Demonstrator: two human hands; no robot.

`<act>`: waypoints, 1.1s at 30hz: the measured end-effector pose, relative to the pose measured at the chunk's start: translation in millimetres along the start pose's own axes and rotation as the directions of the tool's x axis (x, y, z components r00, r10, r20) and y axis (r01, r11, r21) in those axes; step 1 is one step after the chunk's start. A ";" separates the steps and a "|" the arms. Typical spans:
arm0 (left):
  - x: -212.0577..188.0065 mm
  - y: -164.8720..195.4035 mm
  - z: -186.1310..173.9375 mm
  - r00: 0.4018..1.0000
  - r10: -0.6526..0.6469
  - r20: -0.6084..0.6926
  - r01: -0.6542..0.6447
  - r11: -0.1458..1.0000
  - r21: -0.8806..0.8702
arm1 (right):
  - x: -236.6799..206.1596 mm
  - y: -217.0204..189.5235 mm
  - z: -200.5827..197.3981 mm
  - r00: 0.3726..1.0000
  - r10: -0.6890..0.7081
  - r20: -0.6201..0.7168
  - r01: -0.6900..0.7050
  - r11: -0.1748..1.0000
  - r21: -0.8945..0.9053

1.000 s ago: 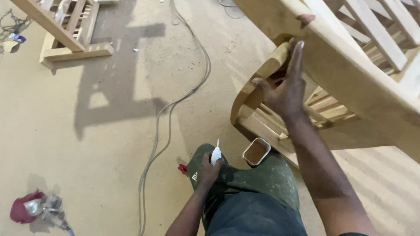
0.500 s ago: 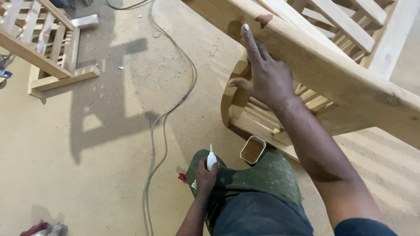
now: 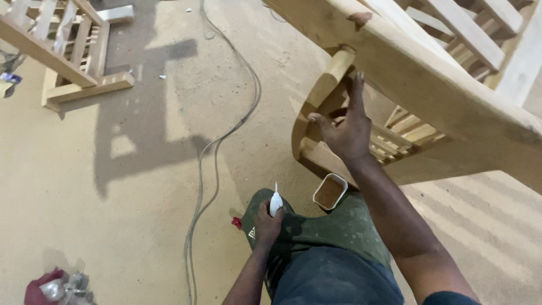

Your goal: The person holds a small squeeze bottle of wood filler and a container, and applies filler to holes and joints on a wooden chair frame, pressing the filler in with a finger. They repeat this on several spots on the chair, then carry the bottle and container across the workshop floor and set them on a small table.

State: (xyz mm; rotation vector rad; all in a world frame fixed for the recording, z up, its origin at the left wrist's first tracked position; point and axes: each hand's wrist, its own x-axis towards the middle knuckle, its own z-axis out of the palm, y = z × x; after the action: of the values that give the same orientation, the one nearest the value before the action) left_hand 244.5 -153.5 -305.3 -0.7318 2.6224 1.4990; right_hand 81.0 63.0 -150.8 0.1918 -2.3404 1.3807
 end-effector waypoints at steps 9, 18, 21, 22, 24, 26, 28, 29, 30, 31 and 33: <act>0.1 -2.9 1.8 1.000 -0.015 -0.001 0.015 1.000 -0.007 | 40.4 9.3 -8.9 0.865 -0.502 -0.014 0.485 0.841 -0.240; 0.3 1.3 8.5 0.998 0.054 -0.009 -0.055 0.995 -0.082 | -14.9 14.9 -10.5 0.993 -0.104 0.062 0.106 0.994 -0.024; 2.9 2.9 10.3 0.996 0.085 -0.010 -0.085 0.981 -0.173 | -7.1 14.1 -39.6 0.793 -0.584 -0.174 0.591 0.807 -0.014; 4.7 4.6 10.2 0.997 0.082 -0.010 -0.082 0.976 -0.202 | 4.4 15.0 -55.7 0.692 -0.676 -0.251 0.695 0.719 -0.021; 11.2 11.5 8.8 0.999 0.022 0.023 -0.014 0.958 -0.287 | 25.5 16.7 -98.5 0.638 -0.676 -0.368 0.700 0.709 -0.088; 19.0 23.4 5.2 0.995 0.058 0.075 -0.017 0.888 -0.459 | 39.8 20.3 -146.6 0.692 -0.645 -0.325 0.621 0.761 -0.188; 29.2 41.8 0.0 0.976 0.187 0.110 -0.060 0.718 -0.694 | 56.1 27.6 -182.1 0.762 -0.597 -0.249 0.501 0.788 -0.358; 33.9 51.9 -3.2 0.976 0.180 0.124 -0.045 0.722 -0.691 | 59.5 32.8 -194.3 0.824 -0.528 -0.208 0.396 0.798 -0.455; 39.7 62.9 -7.4 0.976 0.173 0.131 -0.035 0.723 -0.690 | 65.3 38.4 -204.0 0.874 -0.454 -0.173 0.298 0.783 -0.547; 46.0 74.6 -13.5 0.978 0.164 0.126 -0.031 0.721 -0.692 | 74.4 44.0 -206.2 0.914 -0.381 -0.140 0.247 0.797 -0.551; 56.3 94.4 -26.4 0.949 0.299 0.101 -0.146 0.702 -0.697 | 88.5 54.3 -199.2 0.972 -0.226 -0.057 0.170 0.855 -0.490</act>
State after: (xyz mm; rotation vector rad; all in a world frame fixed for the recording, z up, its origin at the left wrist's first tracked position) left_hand 160.7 -156.6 -229.5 -0.2240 2.0119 2.5110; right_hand 39.3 269.7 -73.5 0.1936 -2.4047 0.6597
